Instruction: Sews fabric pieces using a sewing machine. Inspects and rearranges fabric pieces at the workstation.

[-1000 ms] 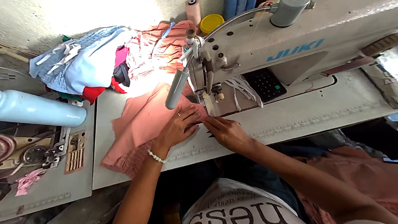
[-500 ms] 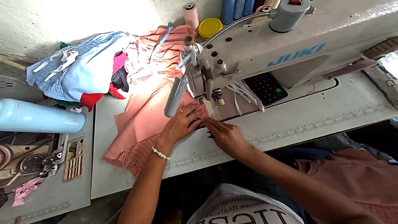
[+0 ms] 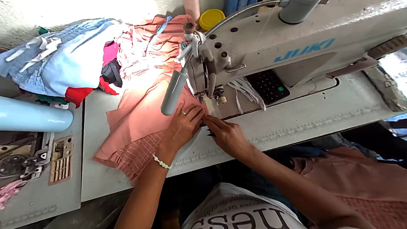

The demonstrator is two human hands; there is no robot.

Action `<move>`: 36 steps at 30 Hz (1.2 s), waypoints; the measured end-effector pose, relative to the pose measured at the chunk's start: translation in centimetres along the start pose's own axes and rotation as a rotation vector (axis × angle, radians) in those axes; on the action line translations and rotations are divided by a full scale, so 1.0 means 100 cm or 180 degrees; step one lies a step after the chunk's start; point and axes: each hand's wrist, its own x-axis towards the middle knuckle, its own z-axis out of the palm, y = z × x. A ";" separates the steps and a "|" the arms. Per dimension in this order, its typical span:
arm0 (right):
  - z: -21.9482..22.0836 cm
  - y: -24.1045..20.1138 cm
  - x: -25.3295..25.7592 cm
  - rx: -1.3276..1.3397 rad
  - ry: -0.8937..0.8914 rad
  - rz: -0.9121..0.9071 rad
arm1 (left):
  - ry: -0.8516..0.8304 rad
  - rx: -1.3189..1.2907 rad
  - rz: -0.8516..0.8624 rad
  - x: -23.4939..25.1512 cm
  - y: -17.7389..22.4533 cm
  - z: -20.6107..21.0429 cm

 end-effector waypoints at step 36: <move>-0.142 0.160 -0.053 -0.1438 0.0990 0.1778 | 0.0067 -0.0261 -0.0631 0.007 0.004 0.006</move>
